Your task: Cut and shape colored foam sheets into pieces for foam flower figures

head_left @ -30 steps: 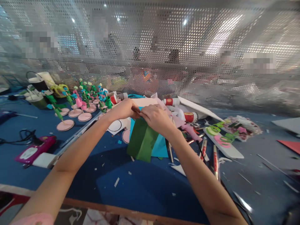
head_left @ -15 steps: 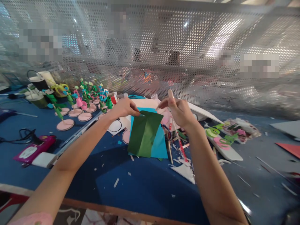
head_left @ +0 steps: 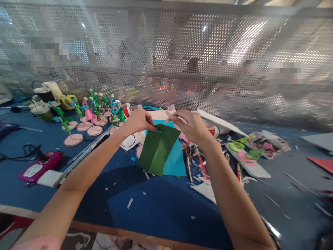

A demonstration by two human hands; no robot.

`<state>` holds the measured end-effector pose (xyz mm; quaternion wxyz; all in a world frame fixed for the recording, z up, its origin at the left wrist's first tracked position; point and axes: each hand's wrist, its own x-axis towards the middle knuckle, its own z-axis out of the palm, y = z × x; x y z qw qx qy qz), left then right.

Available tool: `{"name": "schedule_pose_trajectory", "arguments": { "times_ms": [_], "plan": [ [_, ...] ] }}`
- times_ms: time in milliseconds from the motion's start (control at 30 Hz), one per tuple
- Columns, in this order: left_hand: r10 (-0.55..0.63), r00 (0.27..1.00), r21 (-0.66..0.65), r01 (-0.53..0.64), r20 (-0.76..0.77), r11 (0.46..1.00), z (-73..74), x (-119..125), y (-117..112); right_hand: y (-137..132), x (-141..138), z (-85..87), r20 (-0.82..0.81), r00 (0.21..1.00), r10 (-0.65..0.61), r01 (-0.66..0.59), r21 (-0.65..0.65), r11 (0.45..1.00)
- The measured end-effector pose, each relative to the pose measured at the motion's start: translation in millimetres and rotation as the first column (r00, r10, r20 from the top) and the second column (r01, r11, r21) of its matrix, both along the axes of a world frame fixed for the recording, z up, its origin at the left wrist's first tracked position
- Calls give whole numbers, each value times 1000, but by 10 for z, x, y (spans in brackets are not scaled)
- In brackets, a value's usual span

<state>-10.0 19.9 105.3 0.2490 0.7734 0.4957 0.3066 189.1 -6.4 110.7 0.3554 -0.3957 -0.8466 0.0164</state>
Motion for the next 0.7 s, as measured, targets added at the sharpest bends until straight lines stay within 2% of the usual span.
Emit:
{"name": "schedule_pose_trajectory", "arguments": {
  "times_ms": [167,267,333,567,700],
  "plan": [
    [1,998,11,-1,-59,1000,7,52,-50,30,-110,-94,154,988,19,-28,54,998],
    [-46,996,15,48,-79,999,-21,69,-47,43,-164,-123,314,948,43,-52,20,998],
    [-69,994,24,71,-86,997,-31,73,-41,49,-174,-125,365,928,72,-73,-12,997],
    [-156,985,-10,156,-73,988,46,73,-90,36,-176,-100,289,955,70,-51,-72,996],
    [-154,974,15,159,-164,987,46,42,-80,8,-149,-58,326,941,91,-48,-138,989]
  ]
}}
